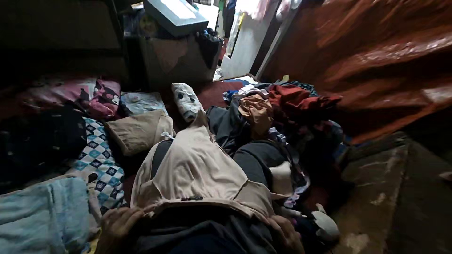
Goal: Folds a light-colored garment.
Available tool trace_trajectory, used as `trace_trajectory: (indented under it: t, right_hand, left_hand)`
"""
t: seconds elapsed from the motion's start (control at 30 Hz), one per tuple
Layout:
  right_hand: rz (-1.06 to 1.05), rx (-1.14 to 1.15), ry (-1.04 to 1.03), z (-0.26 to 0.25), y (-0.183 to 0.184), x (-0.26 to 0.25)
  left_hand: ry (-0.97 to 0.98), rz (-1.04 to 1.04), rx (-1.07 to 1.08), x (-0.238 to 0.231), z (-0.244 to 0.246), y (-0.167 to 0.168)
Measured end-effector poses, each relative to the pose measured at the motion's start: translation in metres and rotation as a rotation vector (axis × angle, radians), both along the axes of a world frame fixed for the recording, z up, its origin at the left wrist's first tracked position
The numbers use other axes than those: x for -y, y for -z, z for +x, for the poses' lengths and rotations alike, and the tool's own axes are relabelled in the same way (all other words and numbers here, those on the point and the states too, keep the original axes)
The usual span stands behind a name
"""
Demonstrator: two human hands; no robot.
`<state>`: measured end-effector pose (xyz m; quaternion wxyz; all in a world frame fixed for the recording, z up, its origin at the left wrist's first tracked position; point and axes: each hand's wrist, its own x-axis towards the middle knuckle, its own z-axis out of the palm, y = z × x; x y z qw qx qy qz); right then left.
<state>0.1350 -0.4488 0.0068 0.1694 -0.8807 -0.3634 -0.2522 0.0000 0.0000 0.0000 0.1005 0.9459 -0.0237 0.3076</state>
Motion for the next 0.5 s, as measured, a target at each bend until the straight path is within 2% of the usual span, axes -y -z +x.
trace_trajectory:
  t: [0.1, 0.13, 0.17, 0.23, 0.27, 0.3, 0.33, 0.4, 0.5]
  right_hand:
    - [0.195, -0.084, 0.209, -0.008, 0.022, -0.006]
    - [0.276, -0.203, 0.269, -0.011, 0.021, -0.008]
    - [0.397, -0.409, 0.342, -0.014, 0.017, -0.012]
    - [0.754, -0.838, 0.514, -0.011, 0.011, -0.02]
    - [0.909, -0.978, 0.594, -0.006, 0.012, -0.021]
    - [1.044, -1.074, 0.632, -0.002, 0.013, -0.019]
    - [1.149, -1.107, 0.665, 0.004, 0.013, -0.019]
    - [1.292, -1.13, 0.605, 0.015, 0.012, -0.018]
    - [1.53, -1.088, 0.558, 0.034, 0.012, -0.014]
  left_hand:
    - [-0.064, -0.145, -0.059, 0.013, -0.006, 0.007]
    - [-0.093, -0.216, -0.079, 0.014, -0.005, 0.006]
    - [-0.129, -0.328, -0.134, 0.016, -0.002, 0.003]
    - [-0.25, -0.691, -0.315, 0.02, 0.006, -0.008]
    - [-0.317, -0.873, -0.377, 0.02, 0.012, -0.012]
    - [-0.367, -0.958, -0.383, 0.021, 0.018, -0.014]
    - [-0.38, -0.932, -0.366, 0.023, 0.022, -0.016]
    - [-0.26, -0.661, -0.275, 0.032, 0.029, -0.023]
    - [0.132, -0.4, -0.247, 0.056, 0.048, -0.045]
